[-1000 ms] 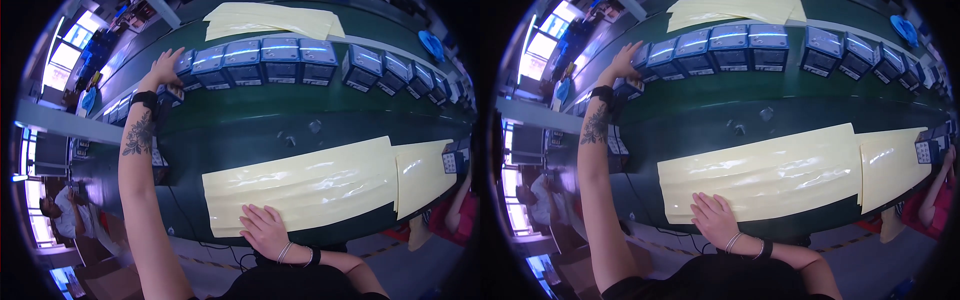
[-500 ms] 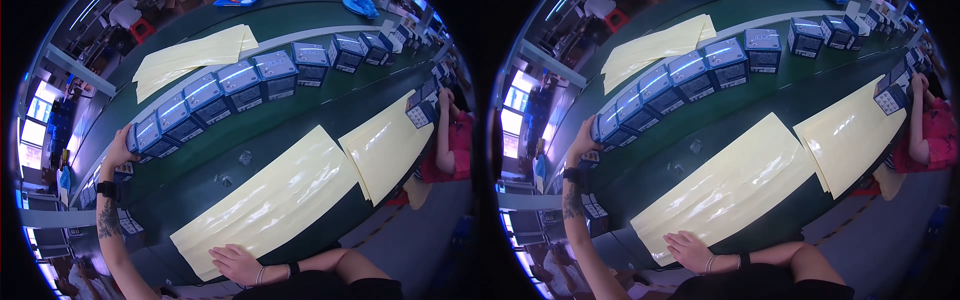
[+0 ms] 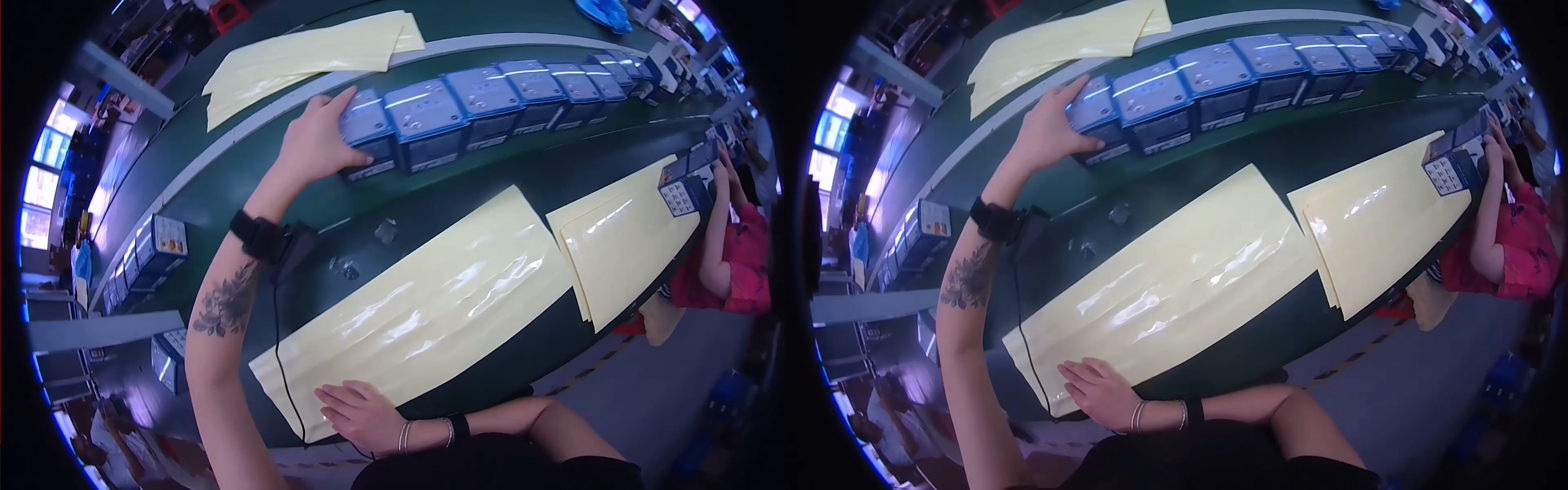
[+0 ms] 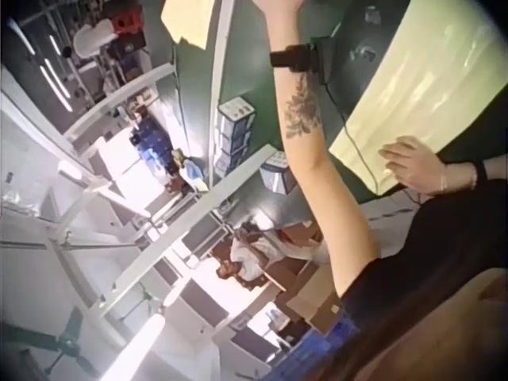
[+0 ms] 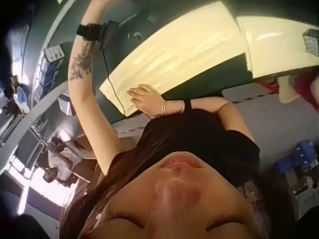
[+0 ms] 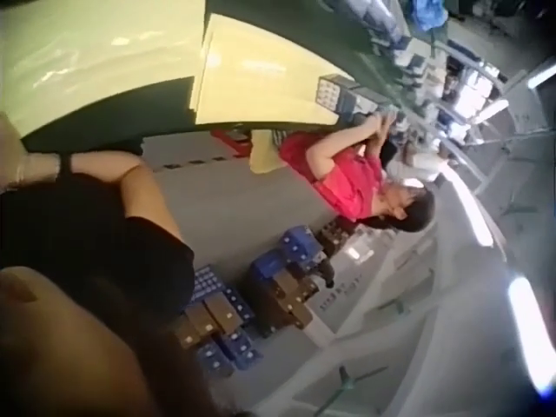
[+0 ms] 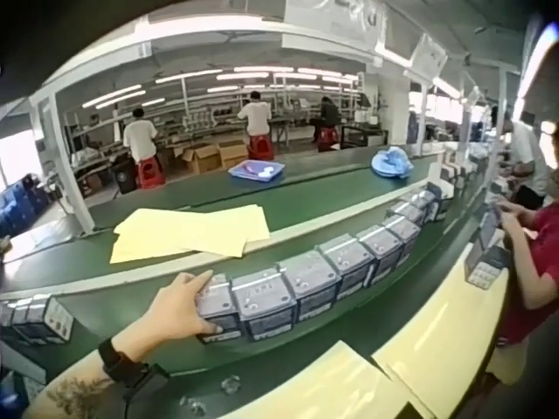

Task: Packaging small blue boxes by wrapping them in yellow protective sheets on an assembly line.

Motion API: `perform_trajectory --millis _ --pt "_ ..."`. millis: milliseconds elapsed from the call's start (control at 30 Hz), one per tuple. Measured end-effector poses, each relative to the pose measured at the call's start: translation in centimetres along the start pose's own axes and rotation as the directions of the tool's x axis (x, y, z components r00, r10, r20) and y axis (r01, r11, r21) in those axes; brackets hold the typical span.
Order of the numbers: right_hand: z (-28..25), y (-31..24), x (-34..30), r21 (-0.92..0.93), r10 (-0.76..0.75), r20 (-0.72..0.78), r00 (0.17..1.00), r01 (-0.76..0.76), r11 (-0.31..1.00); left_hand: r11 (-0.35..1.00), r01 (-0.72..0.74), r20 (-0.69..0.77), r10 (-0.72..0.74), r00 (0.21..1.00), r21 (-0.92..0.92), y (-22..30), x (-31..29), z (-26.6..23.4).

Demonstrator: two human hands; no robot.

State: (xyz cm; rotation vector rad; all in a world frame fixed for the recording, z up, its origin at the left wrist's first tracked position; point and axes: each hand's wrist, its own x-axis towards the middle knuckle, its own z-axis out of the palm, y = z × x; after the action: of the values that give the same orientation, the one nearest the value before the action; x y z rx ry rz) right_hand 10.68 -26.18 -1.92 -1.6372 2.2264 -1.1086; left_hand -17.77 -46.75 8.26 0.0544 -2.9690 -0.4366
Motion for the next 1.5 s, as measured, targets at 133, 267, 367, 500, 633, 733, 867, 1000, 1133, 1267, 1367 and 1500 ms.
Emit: perform_trajectory --millis 133,267,367,500,633,733,867,1000,1133,1267,1367,1500 --pt "-0.6 -2.2 3.2 0.056 0.057 0.004 0.998 -0.057 0.997 0.987 -0.098 -0.093 0.086 0.992 -0.125 2.5 -2.5 -2.1" --pt "-1.0 -2.0 2.9 0.05 0.047 0.028 0.999 -0.048 0.998 0.949 -0.279 -0.361 0.315 0.878 0.15 1.2 -13.7 -3.5" --pt "-1.0 -2.4 2.8 -0.022 0.043 0.013 0.999 -0.042 0.999 0.988 -0.154 -0.073 0.152 0.986 -0.017 -0.4 -26.5 -8.3" --pt "-1.8 -3.9 3.0 -0.141 0.049 0.086 0.995 -0.036 0.989 0.937 0.258 0.073 -0.248 0.966 -0.237 -2.0 -39.4 -6.4" --pt "-2.5 -5.1 4.2 -0.203 0.107 0.103 0.989 -0.084 0.975 0.936 0.213 0.005 -0.221 0.975 -0.282 -0.3 -43.2 -1.6" --pt "-1.7 -3.7 4.5 -0.225 0.119 0.066 0.991 -0.102 0.969 0.945 0.208 -0.115 -0.243 0.963 -0.251 0.5 -42.7 0.1" --pt "-1.1 -3.2 4.0 -0.215 0.064 0.043 0.997 -0.053 0.975 0.955 0.176 -0.125 -0.21 0.97 -0.238 0.3 -41.8 0.0" --pt "-0.9 -3.3 4.0 -0.208 0.04 0.0 0.999 -0.039 0.977 0.914 0.141 -0.185 -0.224 0.957 -0.38 0.1 -41.5 1.4" --pt "-0.4 -3.3 3.5 -0.166 0.062 -0.062 0.996 -0.071 0.983 0.936 0.076 -0.277 -0.178 0.944 -0.342 0.2 -41.3 1.9" --pt "-0.4 -3.3 3.3 -0.166 0.052 -0.077 0.996 -0.064 0.984 0.973 -0.003 -0.369 -0.084 0.925 -0.23 0.5 -41.7 2.4" --pt "-0.8 -3.4 3.5 -0.172 0.047 -0.083 0.995 -0.06 0.983 0.977 -0.038 -0.402 -0.052 0.914 -0.212 0.5 -42.0 2.8" --pt "-1.2 -3.1 3.0 -0.172 0.04 -0.088 0.995 -0.055 0.984 0.965 0.018 -0.402 -0.127 0.907 -0.263 1.6 -41.7 2.7"
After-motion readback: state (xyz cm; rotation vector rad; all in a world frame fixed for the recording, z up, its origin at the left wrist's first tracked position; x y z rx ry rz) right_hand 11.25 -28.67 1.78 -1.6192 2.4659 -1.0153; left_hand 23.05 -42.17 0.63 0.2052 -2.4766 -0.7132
